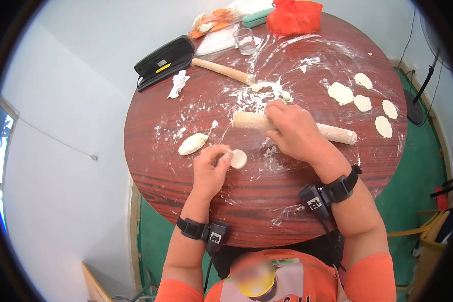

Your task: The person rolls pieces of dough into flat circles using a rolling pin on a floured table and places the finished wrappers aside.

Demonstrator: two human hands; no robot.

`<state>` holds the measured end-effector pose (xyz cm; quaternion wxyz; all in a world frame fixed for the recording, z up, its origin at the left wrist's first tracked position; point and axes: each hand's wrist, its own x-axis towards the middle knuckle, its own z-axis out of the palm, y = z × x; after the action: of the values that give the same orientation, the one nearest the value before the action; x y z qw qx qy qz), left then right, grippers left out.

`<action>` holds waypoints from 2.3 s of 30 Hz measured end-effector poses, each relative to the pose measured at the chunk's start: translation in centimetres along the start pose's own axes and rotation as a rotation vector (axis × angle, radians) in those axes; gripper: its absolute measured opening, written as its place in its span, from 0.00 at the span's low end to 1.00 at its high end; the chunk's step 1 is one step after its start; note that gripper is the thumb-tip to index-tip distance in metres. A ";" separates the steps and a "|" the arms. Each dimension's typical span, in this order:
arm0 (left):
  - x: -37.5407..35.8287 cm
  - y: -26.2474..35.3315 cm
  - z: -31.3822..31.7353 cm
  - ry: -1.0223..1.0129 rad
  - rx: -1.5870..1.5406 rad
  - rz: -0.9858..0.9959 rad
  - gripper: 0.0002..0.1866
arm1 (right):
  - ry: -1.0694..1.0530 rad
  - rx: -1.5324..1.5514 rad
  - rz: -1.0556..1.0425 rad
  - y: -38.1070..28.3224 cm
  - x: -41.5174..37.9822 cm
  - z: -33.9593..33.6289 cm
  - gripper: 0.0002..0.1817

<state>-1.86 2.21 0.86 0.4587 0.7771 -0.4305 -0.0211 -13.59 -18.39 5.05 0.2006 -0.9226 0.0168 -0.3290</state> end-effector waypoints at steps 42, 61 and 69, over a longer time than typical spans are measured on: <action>-2.0 2.1 -2.3 0.311 -0.062 0.202 0.12 | -0.521 -0.286 -0.042 -4.3 -2.8 2.6 0.37; -1.4 3.2 -1.7 -0.229 0.204 0.320 0.13 | -0.291 -0.010 -0.046 0.4 -1.9 2.1 0.10; -1.6 3.7 -1.4 -0.272 0.315 0.391 0.13 | -0.264 -0.052 -0.053 -0.2 -2.0 2.3 0.12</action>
<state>-4.72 3.51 3.78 0.2657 0.7312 -0.6275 0.0309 -13.75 -17.02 2.35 0.1684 -0.9629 -0.0255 -0.2094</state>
